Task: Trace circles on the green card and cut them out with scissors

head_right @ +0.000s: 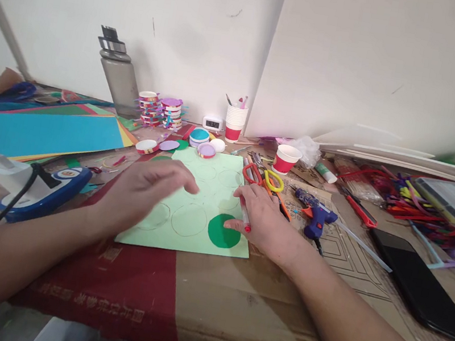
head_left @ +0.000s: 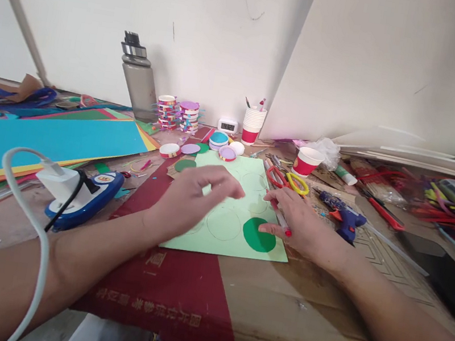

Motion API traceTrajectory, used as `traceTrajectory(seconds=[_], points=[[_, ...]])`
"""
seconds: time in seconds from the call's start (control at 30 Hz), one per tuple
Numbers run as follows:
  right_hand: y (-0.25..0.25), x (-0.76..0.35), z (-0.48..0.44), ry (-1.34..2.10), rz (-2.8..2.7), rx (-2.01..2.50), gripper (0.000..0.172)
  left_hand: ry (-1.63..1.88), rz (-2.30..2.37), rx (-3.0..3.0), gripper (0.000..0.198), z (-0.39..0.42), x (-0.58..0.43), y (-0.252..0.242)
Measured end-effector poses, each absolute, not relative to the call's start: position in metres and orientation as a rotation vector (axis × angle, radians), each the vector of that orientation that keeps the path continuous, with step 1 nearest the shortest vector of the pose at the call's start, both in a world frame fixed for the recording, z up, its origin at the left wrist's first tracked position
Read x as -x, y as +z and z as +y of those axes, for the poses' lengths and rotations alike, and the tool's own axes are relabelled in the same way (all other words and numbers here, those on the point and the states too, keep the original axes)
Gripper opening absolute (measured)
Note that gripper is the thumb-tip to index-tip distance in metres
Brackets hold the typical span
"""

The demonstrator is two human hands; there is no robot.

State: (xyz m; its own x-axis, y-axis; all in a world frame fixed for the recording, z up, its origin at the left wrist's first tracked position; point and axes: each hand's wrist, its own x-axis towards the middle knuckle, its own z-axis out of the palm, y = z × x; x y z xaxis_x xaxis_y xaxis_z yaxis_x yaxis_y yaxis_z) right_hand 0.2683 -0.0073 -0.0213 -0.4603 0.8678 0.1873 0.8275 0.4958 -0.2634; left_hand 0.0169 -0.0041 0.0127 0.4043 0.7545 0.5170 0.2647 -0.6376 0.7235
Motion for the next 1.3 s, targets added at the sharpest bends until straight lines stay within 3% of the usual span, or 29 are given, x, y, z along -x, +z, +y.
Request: traceTrajectory(seconds=[0.17,0.4,1.3], points=[[-0.023,-0.268,-0.008,0.154,-2.455,1.401,0.038,0.721,0.504,-2.754,0.022,-0.015,-0.023,0.002],[-0.025,-0.269,-0.008,0.123,-2.459,1.399,0.041,0.449,0.433,-2.935,0.024,-0.016,-0.028,-0.015],[-0.029,-0.267,-0.008,0.123,-2.439,1.389,0.037,0.463,0.457,-2.932,0.025,-0.019,-0.028,-0.019]])
